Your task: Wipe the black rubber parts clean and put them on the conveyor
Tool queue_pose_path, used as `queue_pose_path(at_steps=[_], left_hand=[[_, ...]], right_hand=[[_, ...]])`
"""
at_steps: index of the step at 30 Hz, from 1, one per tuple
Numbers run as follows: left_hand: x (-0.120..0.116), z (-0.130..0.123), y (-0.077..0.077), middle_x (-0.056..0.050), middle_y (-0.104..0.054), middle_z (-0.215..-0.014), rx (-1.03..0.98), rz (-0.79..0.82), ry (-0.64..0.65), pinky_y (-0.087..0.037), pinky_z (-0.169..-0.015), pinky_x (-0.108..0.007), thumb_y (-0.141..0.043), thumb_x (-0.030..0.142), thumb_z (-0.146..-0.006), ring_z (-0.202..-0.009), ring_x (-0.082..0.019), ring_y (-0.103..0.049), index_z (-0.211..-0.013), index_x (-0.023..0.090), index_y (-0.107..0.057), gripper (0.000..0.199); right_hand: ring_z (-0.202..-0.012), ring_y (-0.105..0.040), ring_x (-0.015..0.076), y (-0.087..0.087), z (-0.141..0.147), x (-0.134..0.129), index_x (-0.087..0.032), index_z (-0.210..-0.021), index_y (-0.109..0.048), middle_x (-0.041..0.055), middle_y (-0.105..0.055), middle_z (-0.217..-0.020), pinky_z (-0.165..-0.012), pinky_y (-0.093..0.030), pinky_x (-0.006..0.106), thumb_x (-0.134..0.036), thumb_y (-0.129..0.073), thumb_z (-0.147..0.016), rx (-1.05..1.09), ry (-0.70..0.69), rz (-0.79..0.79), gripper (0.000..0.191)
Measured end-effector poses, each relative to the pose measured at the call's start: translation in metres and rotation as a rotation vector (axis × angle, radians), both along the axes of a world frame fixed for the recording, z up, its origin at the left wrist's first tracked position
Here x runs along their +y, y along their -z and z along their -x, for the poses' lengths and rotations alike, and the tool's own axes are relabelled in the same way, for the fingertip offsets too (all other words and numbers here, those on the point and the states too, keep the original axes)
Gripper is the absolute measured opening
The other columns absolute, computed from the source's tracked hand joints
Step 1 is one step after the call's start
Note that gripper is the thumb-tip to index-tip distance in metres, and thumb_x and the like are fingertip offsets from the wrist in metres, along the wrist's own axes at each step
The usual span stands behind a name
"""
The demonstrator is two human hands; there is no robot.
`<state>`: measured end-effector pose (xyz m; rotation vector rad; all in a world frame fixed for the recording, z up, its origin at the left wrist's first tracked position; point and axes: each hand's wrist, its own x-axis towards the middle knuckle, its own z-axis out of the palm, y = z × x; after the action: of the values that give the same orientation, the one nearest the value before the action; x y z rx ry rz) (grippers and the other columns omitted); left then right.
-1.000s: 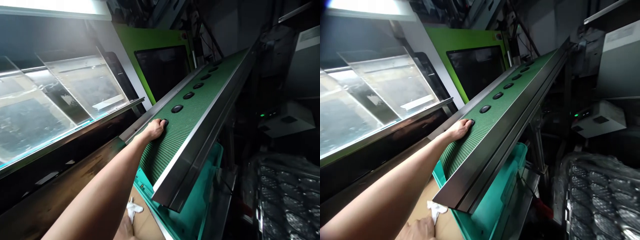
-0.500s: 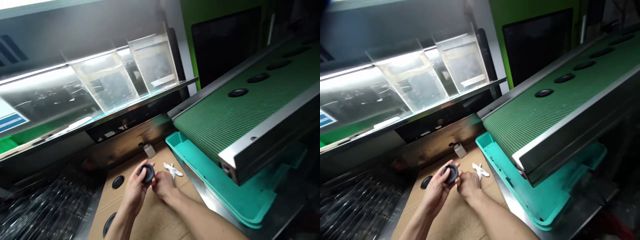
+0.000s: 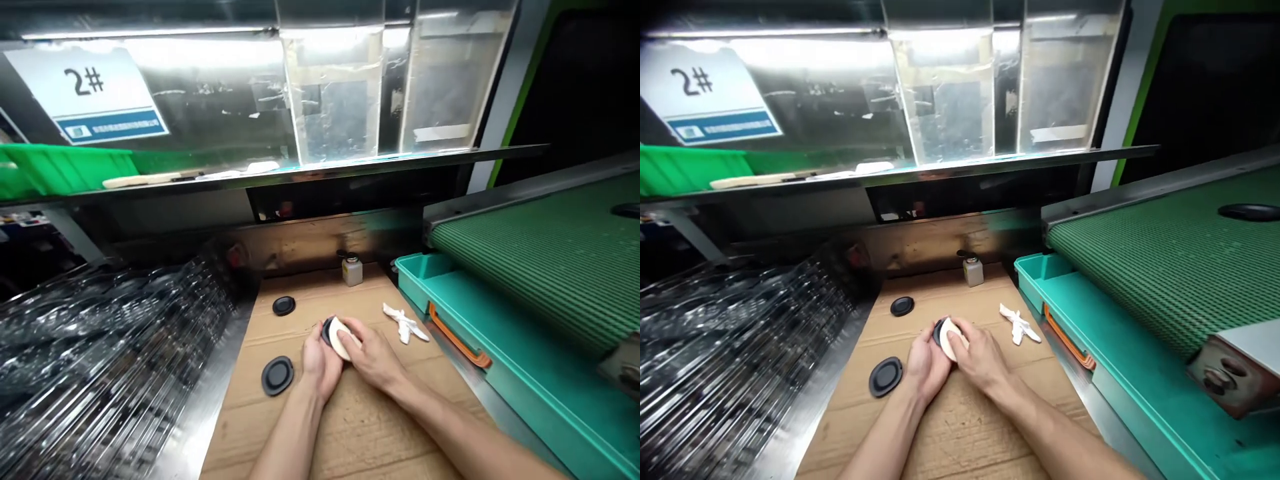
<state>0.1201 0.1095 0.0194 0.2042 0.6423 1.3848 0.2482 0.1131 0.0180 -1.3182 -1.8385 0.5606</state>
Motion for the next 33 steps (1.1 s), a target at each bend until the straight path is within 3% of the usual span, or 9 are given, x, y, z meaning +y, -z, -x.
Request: queue_pose_path(at_steps=[5,9,13,18,22,25,29,31,33], left_hand=[[-0.001,-0.004,0.003,-0.016,-0.066,-0.117,-0.042,-0.09,0.121,-0.05,-0.096,-0.037,-0.039,0.035,-0.096,-0.11,-0.024,-0.062,-0.112,0.01,-0.063,0.038],[0.0,-0.005,0.003,-0.013,-0.063,-0.124,-0.095,-0.011,0.087,-0.049,-0.098,-0.035,-0.04,0.036,-0.096,-0.113,-0.023,-0.061,-0.112,0.013,-0.063,0.036],[0.001,-0.005,0.002,-0.011,-0.064,-0.124,-0.099,-0.082,0.121,-0.049,-0.098,-0.034,-0.042,0.032,-0.096,-0.115,-0.022,-0.06,-0.114,0.015,-0.062,0.032],[0.002,-0.005,0.002,-0.012,-0.065,-0.12,-0.074,-0.072,0.125,-0.05,-0.098,-0.034,-0.044,0.029,-0.095,-0.114,-0.023,-0.06,-0.108,0.013,-0.065,0.029],[0.002,-0.005,0.003,-0.013,-0.066,-0.119,-0.036,-0.094,0.165,-0.051,-0.097,-0.038,-0.042,0.03,-0.095,-0.114,-0.025,-0.06,-0.11,0.013,-0.064,0.032],[0.001,-0.005,0.002,-0.014,-0.066,-0.118,-0.011,-0.077,0.158,-0.051,-0.096,-0.039,-0.042,0.031,-0.095,-0.112,-0.025,-0.061,-0.109,0.011,-0.064,0.033],[0.001,-0.005,0.001,-0.015,-0.065,-0.119,0.017,-0.08,0.12,-0.053,-0.093,-0.043,-0.038,0.027,-0.096,-0.11,-0.025,-0.062,-0.107,0.012,-0.063,0.031],[0.002,-0.005,0.001,-0.015,-0.065,-0.118,0.019,-0.072,0.081,-0.054,-0.091,-0.046,-0.038,0.026,-0.097,-0.11,-0.025,-0.062,-0.108,0.014,-0.062,0.03],[0.002,-0.005,0.001,-0.015,-0.065,-0.118,0.018,-0.064,0.047,-0.055,-0.089,-0.047,-0.036,0.026,-0.097,-0.109,-0.026,-0.063,-0.108,0.014,-0.062,0.031]], right_hand=[[-0.083,-0.069,0.0254,-0.007,0.015,-0.004,-0.034,-0.133,-0.056,0.0073,-0.074,-0.09,-0.072,-0.049,0.033,-0.052,-0.035,-0.096,-0.313,0.268,0.044,0.046],[-0.079,-0.069,0.0259,-0.006,0.022,-0.006,-0.032,-0.138,-0.051,0.0079,-0.074,-0.09,-0.07,-0.049,0.033,-0.052,-0.034,-0.096,-0.398,0.219,0.084,0.049],[-0.089,-0.068,0.0256,-0.006,0.025,-0.002,-0.029,-0.136,-0.053,0.0091,-0.072,-0.097,-0.075,-0.048,0.033,-0.049,-0.032,-0.097,-0.341,0.299,0.114,0.048],[-0.09,-0.067,0.0266,-0.01,0.022,-0.001,-0.033,-0.14,-0.047,0.0071,-0.072,-0.103,-0.076,-0.047,0.034,-0.049,-0.035,-0.097,-0.359,0.233,0.146,0.047],[-0.091,-0.067,0.0271,-0.009,0.019,-0.003,-0.031,-0.138,-0.05,0.0083,-0.072,-0.103,-0.078,-0.047,0.035,-0.049,-0.033,-0.097,-0.354,0.3,0.125,0.048],[-0.086,-0.068,0.0274,-0.007,0.016,-0.002,-0.034,-0.139,-0.047,0.0071,-0.073,-0.097,-0.076,-0.048,0.036,-0.049,-0.036,-0.096,-0.355,0.215,0.058,0.047],[-0.096,-0.066,0.0261,-0.011,-0.003,0.012,-0.03,-0.127,-0.06,0.0061,-0.073,-0.101,-0.085,-0.047,0.036,-0.046,-0.042,-0.095,-0.202,0.296,0.03,0.04],[-0.101,-0.065,0.023,-0.015,-0.016,0.018,-0.025,-0.119,-0.065,0.0052,-0.072,-0.105,-0.09,-0.046,0.033,-0.043,-0.047,-0.093,-0.062,0.234,-0.012,0.036],[-0.097,-0.065,0.0204,-0.017,-0.024,0.019,-0.023,-0.115,-0.067,0.0044,-0.072,-0.104,-0.088,-0.047,0.03,-0.041,-0.05,-0.091,0.052,0.066,0.006,0.035]])
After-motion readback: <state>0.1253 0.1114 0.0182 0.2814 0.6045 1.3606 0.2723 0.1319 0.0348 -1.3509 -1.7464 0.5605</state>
